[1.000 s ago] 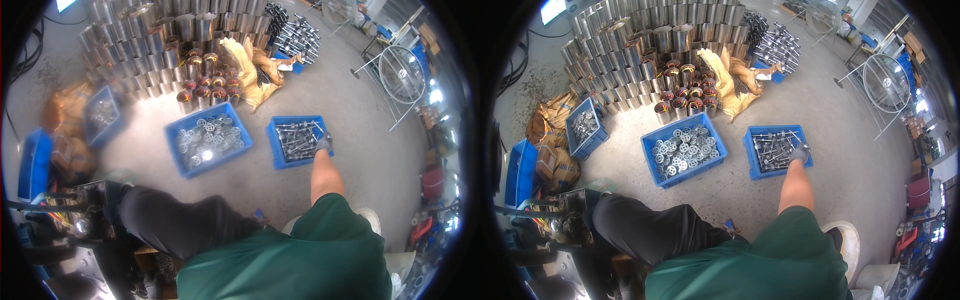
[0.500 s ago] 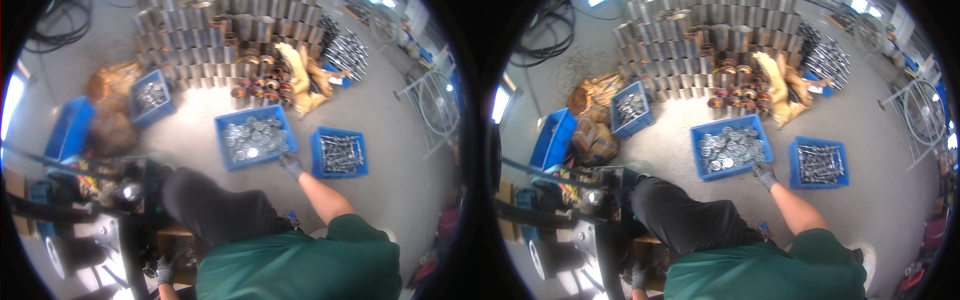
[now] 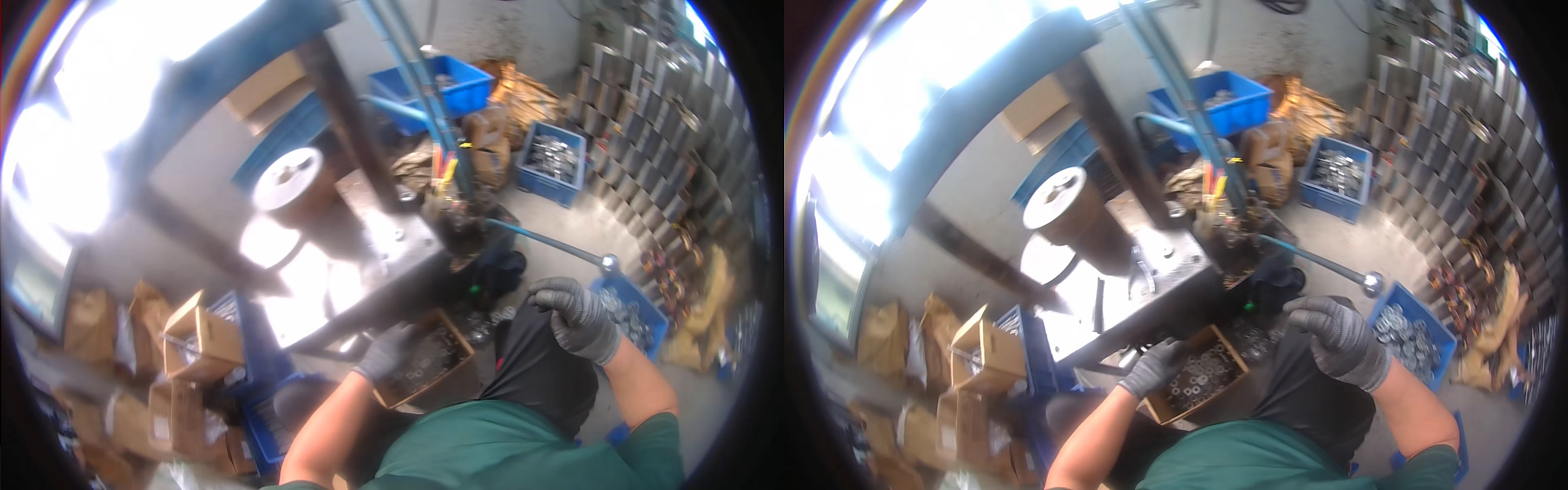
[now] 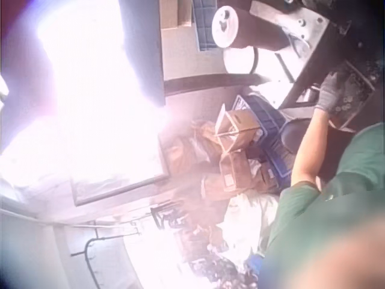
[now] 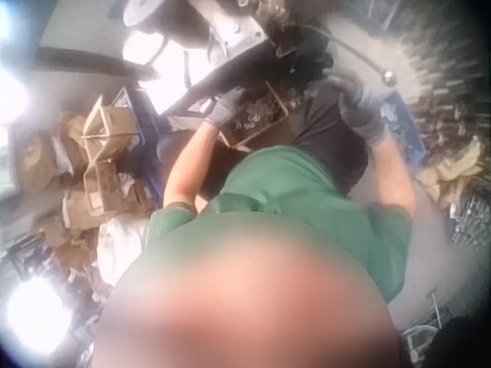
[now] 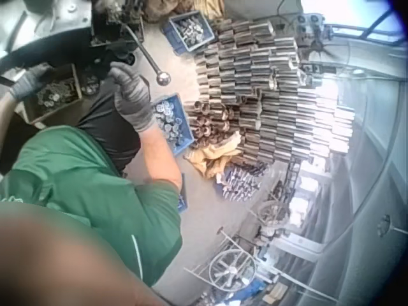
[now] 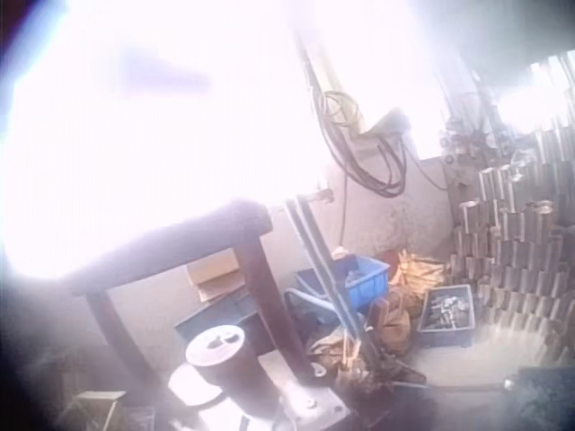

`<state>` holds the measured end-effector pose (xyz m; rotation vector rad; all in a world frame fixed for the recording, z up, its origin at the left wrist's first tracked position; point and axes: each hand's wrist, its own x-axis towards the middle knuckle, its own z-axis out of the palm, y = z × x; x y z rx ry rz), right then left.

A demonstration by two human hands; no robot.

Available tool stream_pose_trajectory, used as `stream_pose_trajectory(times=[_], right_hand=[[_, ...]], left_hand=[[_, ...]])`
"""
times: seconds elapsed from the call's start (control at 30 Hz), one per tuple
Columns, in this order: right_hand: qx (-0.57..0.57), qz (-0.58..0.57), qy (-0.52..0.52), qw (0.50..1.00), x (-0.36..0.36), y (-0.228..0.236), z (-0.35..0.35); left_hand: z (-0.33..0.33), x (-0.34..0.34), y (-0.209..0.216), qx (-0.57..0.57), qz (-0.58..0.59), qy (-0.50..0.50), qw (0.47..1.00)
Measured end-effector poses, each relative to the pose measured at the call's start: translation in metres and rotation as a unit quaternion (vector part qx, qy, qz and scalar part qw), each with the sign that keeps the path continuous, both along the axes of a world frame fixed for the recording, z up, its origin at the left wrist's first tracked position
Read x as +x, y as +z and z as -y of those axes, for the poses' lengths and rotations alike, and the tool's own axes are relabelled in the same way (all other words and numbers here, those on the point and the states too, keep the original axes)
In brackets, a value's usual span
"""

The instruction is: Operating a hydraulic press to assemble or shape metal components in a factory setting.

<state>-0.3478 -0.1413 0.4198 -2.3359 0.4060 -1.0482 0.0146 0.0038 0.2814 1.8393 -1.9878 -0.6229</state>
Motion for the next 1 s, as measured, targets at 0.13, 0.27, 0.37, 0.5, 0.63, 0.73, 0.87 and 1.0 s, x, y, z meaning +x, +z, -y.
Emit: stream_pose_trajectory(times=[0.13,0.27,0.37,0.5,0.63,0.73,0.87,1.0], right_hand=[[-0.007,-0.064,0.125,0.99,0.096,0.006,0.029],[-0.104,-0.149,0.124,0.975,0.19,-0.017,0.068],[-0.109,-0.134,0.06,0.983,0.223,-0.055,0.091],[0.099,-0.097,0.051,0.989,0.228,-0.121,0.14],[0.068,-0.118,0.015,0.991,0.24,-0.127,0.159],[-0.047,-0.195,0.047,0.979,0.26,-0.117,0.155],[-0.081,-0.216,0.053,0.972,0.274,-0.139,0.155],[0.048,-0.152,0.094,0.983,0.274,-0.167,0.178]], left_hand=[[-0.01,-0.002,0.036,-0.103,-0.041,0.031,0.993],[-0.032,0.017,0.058,-0.21,-0.073,0.079,0.972],[-0.046,0.045,0.072,-0.325,-0.158,0.159,0.919],[-0.104,0.077,0.131,-0.546,-0.293,0.3,0.725],[-0.206,0.12,0.089,-0.538,-0.275,0.465,0.647],[-0.307,0.152,-0.032,-0.436,-0.302,0.593,0.606],[-0.398,0.1,-0.152,-0.272,-0.14,0.822,0.48],[-0.423,0.045,-0.192,-0.097,-0.116,0.875,0.46]])
